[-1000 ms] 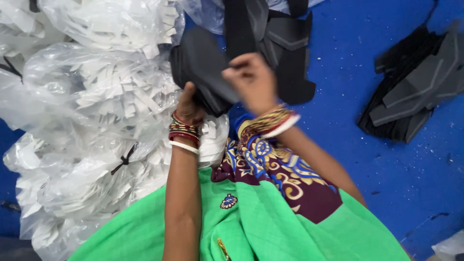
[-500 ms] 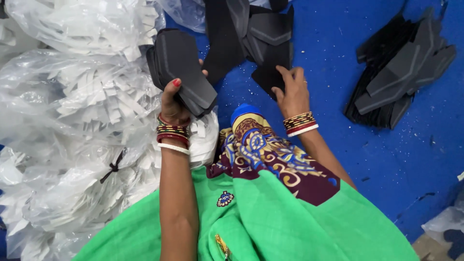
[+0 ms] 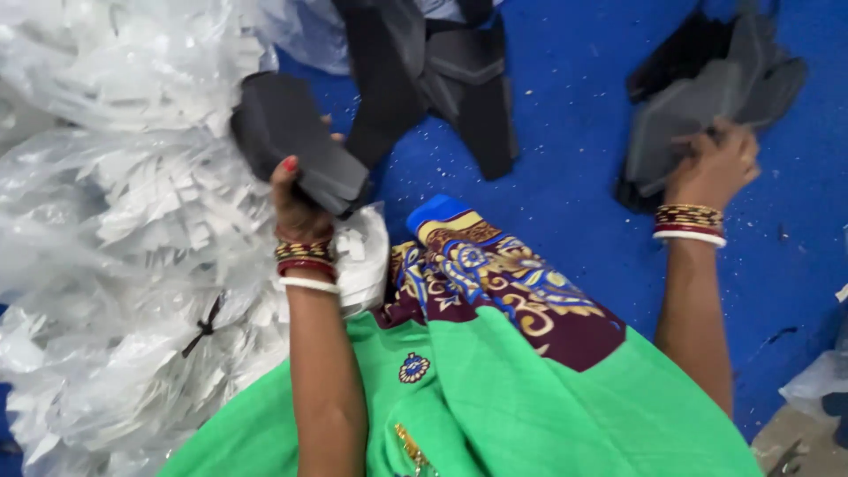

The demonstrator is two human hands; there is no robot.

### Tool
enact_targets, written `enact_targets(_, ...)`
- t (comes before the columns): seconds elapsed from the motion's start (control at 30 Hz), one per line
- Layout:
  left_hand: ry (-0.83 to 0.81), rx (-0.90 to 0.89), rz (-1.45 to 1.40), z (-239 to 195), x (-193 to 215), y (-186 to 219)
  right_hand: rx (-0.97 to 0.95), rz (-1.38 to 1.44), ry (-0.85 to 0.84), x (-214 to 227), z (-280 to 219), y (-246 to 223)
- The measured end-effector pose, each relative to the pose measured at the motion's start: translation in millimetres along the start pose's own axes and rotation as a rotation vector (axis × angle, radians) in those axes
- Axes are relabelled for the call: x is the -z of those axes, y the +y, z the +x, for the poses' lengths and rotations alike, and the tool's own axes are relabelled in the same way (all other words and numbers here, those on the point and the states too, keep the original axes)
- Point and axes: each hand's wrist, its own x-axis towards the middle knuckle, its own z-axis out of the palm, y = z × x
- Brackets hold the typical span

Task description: The person sorts and stacks black foam shoe components taken from a bag.

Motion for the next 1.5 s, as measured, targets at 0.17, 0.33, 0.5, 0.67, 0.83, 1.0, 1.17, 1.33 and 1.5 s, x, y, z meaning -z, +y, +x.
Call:
enact_targets(0.17,0.194,-0.150,0.152,-4,28,20,-0.128,0.047,-0.031,-24,-31,-3)
enact_targets(0.33,0.282,-0.143,0.292,-24,64,59,-0.256,0.773,-0.571,14,8,-157)
enact_targets(0.5,0.359,-0.281,0.375,-69,135,143,0.126,0.983,-0.502,9,16,-216)
enact_targets(0.67,0.349,-0.367,0.348,-122,144,218,0.153,0.907,-0.530,-17,16,-196)
enact_targets(0.83,0.405,-0.486,0.329,-160,128,228,-0.225,0.831,-0.409,-59,4,-195)
enact_targets(1.0,-0.021,-0.283,0.138,-124,98,158,-0.176,0.557,-0.230,-57,19,-216)
enact_targets(1.17,0.049,-0.400,0.074,-102,37,125,0.095,0.682,-0.404,-31,10,-308)
enact_targets(1.33,0.065,-0.612,0.233,-108,-46,141,0.447,1.143,-1.205,-20,-40,-444)
enact_targets(1.5,0.111,-0.655,0.243,-124,-52,151,0.827,1.478,-0.543,-61,-104,-564)
